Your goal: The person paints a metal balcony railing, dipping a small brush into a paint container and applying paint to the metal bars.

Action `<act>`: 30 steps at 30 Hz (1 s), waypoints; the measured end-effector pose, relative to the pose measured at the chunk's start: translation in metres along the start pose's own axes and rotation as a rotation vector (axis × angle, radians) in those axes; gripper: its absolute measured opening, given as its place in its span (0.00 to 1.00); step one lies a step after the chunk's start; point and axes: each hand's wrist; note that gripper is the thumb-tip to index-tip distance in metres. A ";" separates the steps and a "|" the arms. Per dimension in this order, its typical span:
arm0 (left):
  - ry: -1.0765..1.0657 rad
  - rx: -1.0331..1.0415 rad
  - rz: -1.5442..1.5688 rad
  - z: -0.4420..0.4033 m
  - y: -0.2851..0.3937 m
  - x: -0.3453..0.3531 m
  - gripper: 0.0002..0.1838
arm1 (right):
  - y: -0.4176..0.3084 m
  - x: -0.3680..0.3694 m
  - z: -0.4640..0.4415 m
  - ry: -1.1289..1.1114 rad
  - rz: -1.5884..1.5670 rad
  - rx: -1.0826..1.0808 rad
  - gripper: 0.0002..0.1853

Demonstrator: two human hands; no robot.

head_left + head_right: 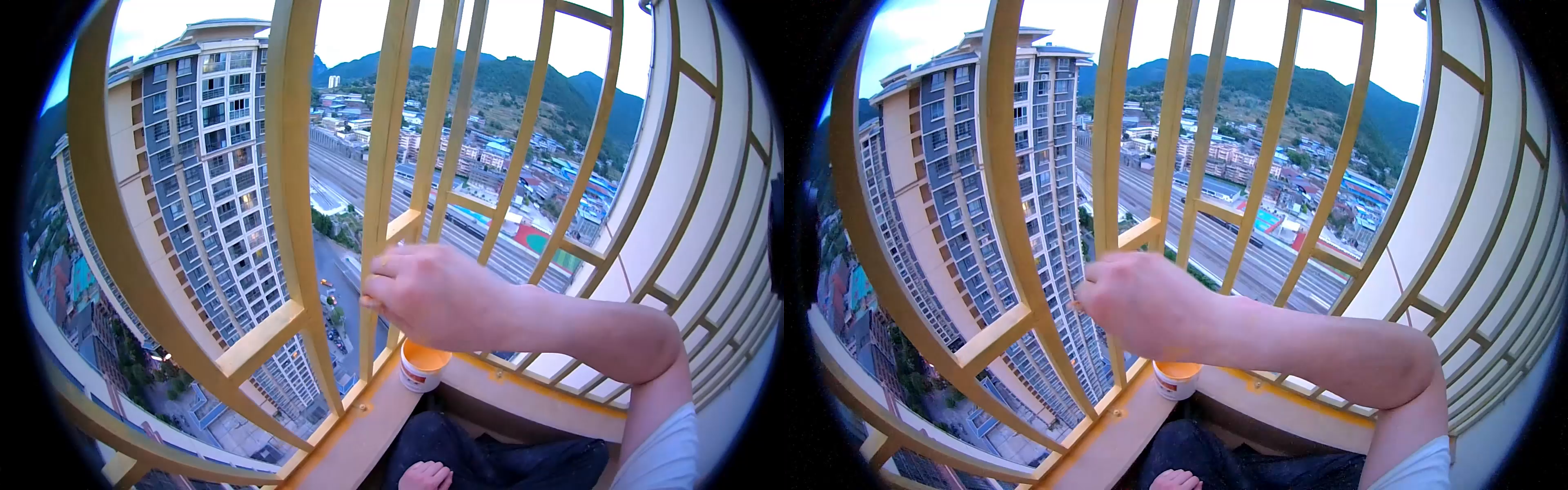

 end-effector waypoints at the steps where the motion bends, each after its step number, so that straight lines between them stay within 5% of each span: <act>1: 0.000 -0.001 -0.001 0.001 0.000 0.000 0.10 | -0.002 -0.004 0.000 -0.206 -0.289 0.149 0.05; 5: 0.002 -0.011 -0.007 0.004 0.003 -0.001 0.10 | 0.071 -0.065 -0.041 0.620 0.662 -0.007 0.05; 7: 0.005 -0.013 -0.014 0.004 0.003 -0.001 0.10 | 0.094 -0.089 -0.054 0.816 0.981 -0.110 0.07; 11: 0.021 -0.015 -0.029 0.003 0.004 -0.005 0.11 | 0.039 -0.023 -0.015 0.420 0.671 -0.096 0.08; 13: 0.027 -0.019 -0.041 0.006 0.005 -0.003 0.11 | -0.011 0.009 0.026 0.129 -0.061 -0.028 0.07; 16: 0.022 -0.020 -0.047 0.013 -0.001 0.006 0.10 | -0.057 0.029 0.082 0.156 -0.215 0.044 0.05; 25: -0.061 -0.063 -0.118 0.005 0.013 0.012 0.09 | -0.169 0.134 0.350 0.630 -1.413 1.561 0.10; 30: -0.115 -0.083 -0.183 -0.002 0.020 0.022 0.08 | -0.246 0.168 0.501 1.083 -1.703 1.850 0.07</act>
Point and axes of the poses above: each hand's wrist, its own z-axis away from the middle knuckle, its own x-axis out of the palm, y = z × x, and after that the axes turned 4 degrees about z, right-handed
